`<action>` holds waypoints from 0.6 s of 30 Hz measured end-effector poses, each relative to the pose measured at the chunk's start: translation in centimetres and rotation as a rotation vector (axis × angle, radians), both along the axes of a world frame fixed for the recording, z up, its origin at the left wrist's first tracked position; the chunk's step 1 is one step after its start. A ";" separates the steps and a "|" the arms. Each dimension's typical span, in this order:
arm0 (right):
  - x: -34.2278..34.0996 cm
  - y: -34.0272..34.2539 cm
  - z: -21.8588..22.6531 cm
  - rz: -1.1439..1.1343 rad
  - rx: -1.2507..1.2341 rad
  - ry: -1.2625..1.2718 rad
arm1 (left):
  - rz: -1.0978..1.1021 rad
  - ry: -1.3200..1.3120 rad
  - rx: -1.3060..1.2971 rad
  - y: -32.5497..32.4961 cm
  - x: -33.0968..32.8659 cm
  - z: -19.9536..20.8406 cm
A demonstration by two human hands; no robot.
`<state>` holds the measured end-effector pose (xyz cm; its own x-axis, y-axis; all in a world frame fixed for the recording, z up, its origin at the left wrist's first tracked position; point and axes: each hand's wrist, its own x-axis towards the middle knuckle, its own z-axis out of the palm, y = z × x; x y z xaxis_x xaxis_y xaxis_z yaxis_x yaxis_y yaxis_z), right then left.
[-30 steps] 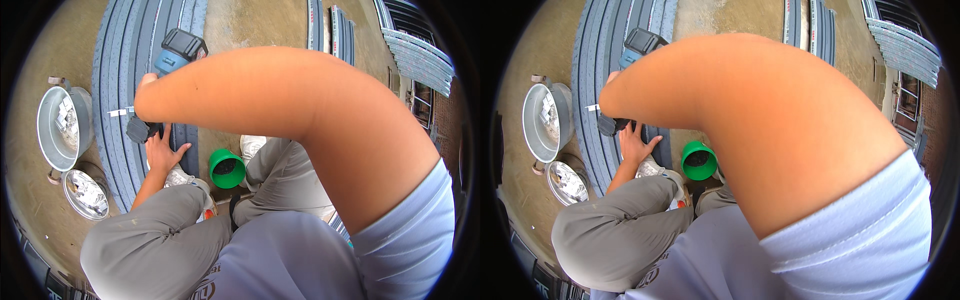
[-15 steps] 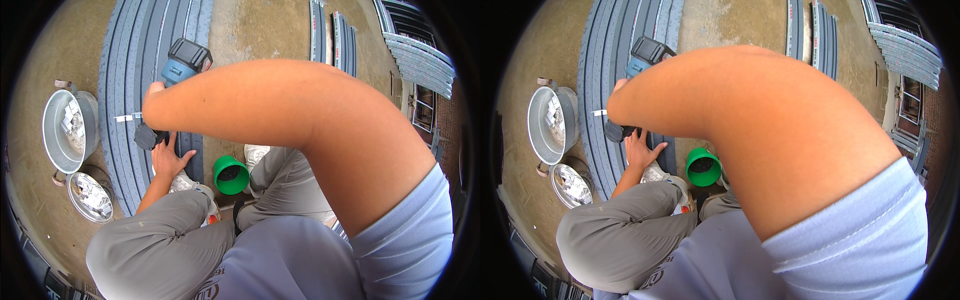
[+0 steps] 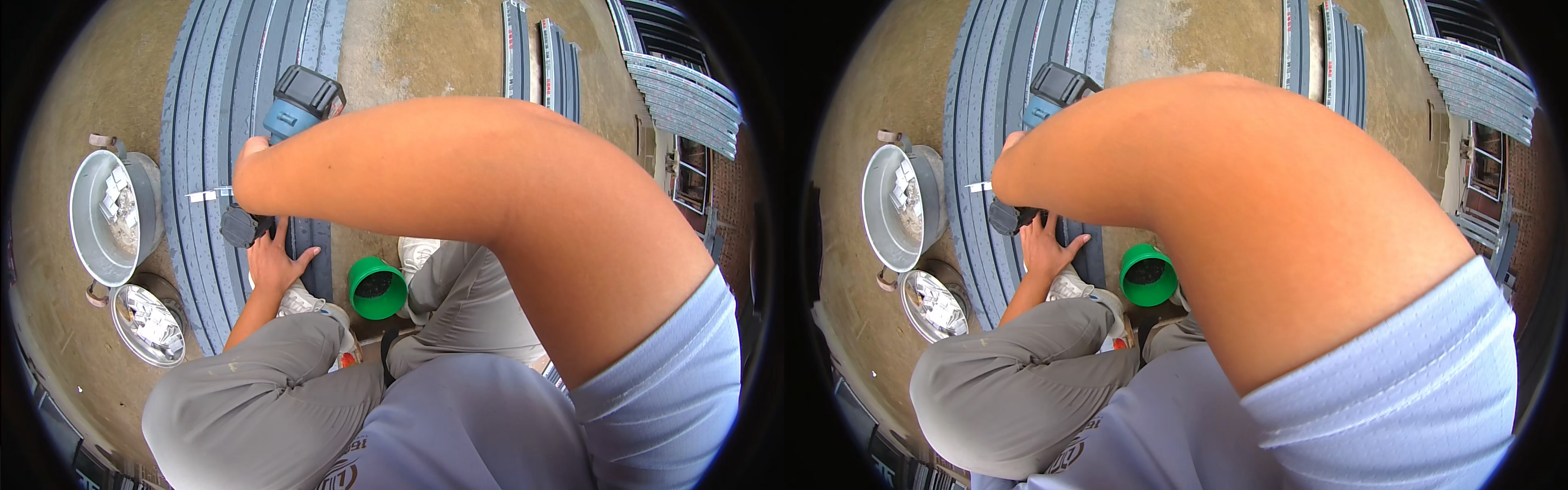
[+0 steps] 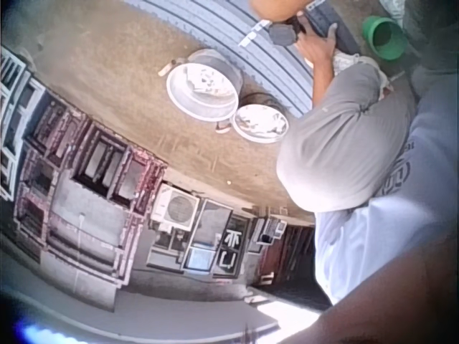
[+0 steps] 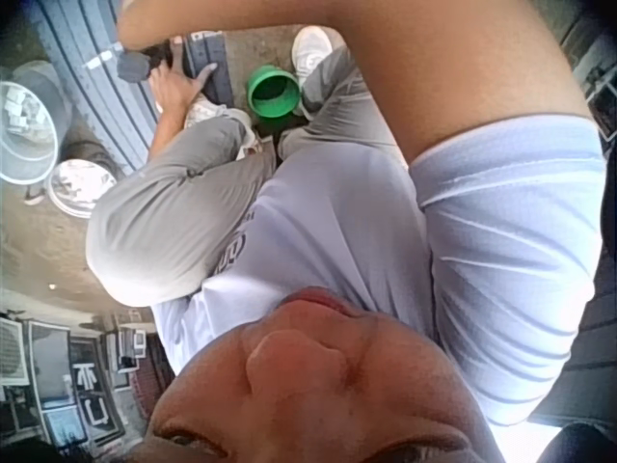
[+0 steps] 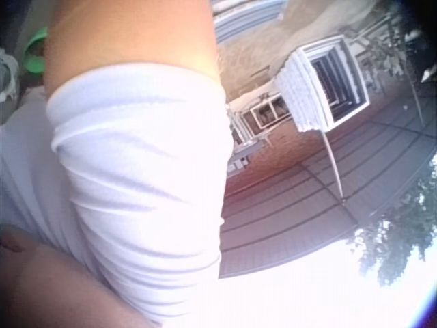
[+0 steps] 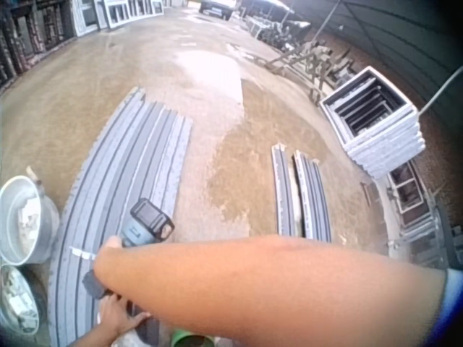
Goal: The person sits on the floor and uses a cordless drill to attach metal brackets to long metal bars. They repeatedly pick up brackets and screws, position them on the bars, and drive the screws in with the drill.
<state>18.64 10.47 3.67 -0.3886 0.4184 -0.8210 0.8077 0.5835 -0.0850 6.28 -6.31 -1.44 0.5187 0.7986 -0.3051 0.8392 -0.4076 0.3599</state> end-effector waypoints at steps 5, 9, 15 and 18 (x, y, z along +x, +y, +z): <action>0.0 0.0 0.3 0.012 -0.002 -0.003 | 0.039 0.002 -0.096 0.1 0.1 0.2; -0.1 -0.1 0.6 0.018 0.003 -0.008 | 0.022 0.003 -0.053 0.0 0.0 0.2; -0.2 -0.3 1.0 0.031 0.007 -0.023 | 0.031 -0.002 -0.075 0.0 -0.1 0.0; -0.2 -0.4 1.5 0.041 0.012 -0.029 | 0.028 -0.001 -0.067 0.0 -0.1 -0.1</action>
